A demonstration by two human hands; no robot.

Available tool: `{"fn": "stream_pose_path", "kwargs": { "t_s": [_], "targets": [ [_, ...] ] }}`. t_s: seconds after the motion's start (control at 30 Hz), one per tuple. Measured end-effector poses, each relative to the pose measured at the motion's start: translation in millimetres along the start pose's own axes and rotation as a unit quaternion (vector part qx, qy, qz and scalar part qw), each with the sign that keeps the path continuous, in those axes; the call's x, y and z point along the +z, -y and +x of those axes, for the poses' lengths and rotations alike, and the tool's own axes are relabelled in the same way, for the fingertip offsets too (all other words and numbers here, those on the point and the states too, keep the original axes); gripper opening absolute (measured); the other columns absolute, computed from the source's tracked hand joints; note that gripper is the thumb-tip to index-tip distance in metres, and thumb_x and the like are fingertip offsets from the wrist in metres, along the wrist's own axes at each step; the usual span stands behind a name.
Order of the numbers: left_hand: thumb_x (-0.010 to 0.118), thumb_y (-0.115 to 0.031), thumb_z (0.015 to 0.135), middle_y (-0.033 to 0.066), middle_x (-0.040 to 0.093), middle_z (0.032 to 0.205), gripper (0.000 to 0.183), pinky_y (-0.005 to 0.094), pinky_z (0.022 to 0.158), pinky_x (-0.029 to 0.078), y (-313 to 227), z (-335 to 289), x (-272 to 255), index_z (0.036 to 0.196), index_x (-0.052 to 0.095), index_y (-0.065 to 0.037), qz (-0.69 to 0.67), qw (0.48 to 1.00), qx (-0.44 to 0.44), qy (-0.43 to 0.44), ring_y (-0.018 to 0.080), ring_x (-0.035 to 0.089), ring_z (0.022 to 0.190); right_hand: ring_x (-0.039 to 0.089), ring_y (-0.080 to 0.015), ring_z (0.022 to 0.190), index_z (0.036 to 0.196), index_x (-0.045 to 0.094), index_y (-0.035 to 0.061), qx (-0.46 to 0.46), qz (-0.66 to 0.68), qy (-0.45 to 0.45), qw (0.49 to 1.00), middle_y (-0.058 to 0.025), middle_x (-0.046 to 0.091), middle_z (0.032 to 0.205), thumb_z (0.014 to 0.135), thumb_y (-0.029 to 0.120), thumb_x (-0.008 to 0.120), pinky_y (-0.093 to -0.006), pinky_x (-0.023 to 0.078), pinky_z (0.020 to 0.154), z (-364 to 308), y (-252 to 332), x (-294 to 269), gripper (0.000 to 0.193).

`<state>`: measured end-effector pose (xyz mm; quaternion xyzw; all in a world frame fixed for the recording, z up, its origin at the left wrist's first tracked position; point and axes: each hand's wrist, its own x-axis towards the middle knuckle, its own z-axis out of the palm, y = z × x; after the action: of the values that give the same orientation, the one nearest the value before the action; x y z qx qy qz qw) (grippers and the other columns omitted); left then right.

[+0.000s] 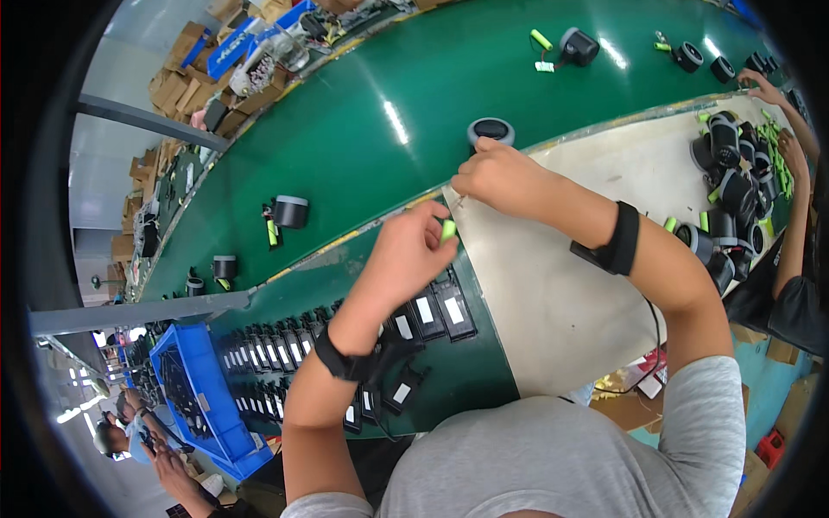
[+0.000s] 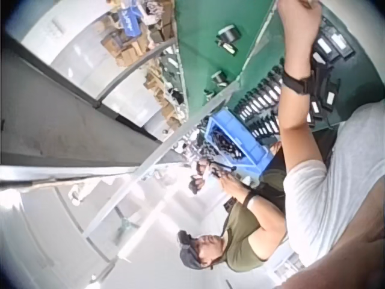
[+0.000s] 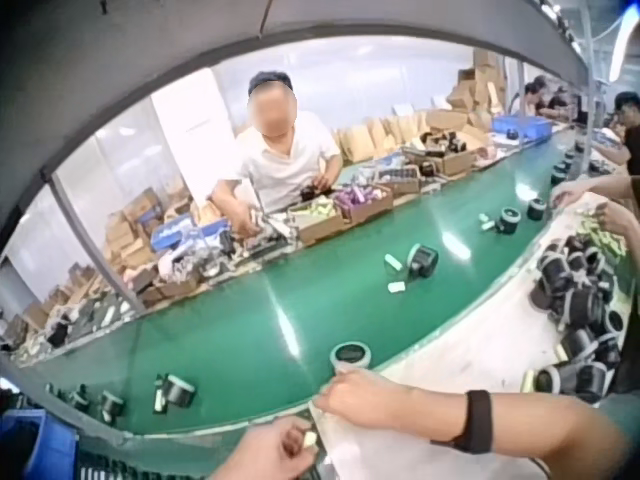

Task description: Assembling small mechanical and electronic components on a factory assembly line.

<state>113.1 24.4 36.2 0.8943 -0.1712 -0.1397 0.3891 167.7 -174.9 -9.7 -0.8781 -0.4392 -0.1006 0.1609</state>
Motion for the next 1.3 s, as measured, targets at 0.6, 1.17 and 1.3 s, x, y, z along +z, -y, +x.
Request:
{"fn": "stream_pose_path", "kwargs": {
  "t_s": [0.6, 1.17, 1.3],
  "targets": [
    [0.081, -0.013, 0.069, 0.0128, 0.055, 0.086, 0.027, 0.0344, 0.054, 0.048, 17.3, -103.3, 74.4, 0.074, 0.058, 0.000, 0.115, 0.985, -0.014, -0.128, 0.0245, 0.057, 0.060, 0.052, -0.0194, 0.069, 0.070, 0.065, 0.0077, 0.027, 0.096, -0.042, 0.994, -0.0036, 0.053, 0.070, 0.067, 0.008, 0.058, -0.0296, 0.039, 0.075, -38.4, 80.4, 6.9, 0.008],
    [0.057, -0.006, 0.092, 0.0127, 0.060, 0.101, 0.047, 0.0301, 0.071, 0.051, -9.6, -47.9, 51.8, 0.132, 0.033, -0.004, -0.498, 0.859, -0.084, -0.081, 0.0162, 0.062, 0.077, 0.064, -0.0241, 0.074, 0.093, 0.066, 0.0017, 0.129, 0.101, -0.326, 0.931, -0.0106, 0.063, 0.091, 0.073, -0.008, 0.065, -0.0307, 0.053, 0.060, -30.6, 77.3, -9.1, 0.023],
    [0.047, -0.020, 0.099, 0.0120, 0.060, 0.099, 0.037, 0.0290, 0.073, 0.048, -29.8, -43.3, 39.5, 0.132, 0.038, -0.006, -0.626, 0.767, -0.121, -0.072, 0.0163, 0.060, 0.079, 0.066, -0.0226, 0.074, 0.090, 0.064, 0.0014, 0.179, 0.152, -0.372, 0.898, -0.0099, 0.064, 0.093, 0.073, -0.013, 0.065, -0.0278, 0.054, 0.058, -30.7, 78.5, -7.7, 0.022]
  ]
}}
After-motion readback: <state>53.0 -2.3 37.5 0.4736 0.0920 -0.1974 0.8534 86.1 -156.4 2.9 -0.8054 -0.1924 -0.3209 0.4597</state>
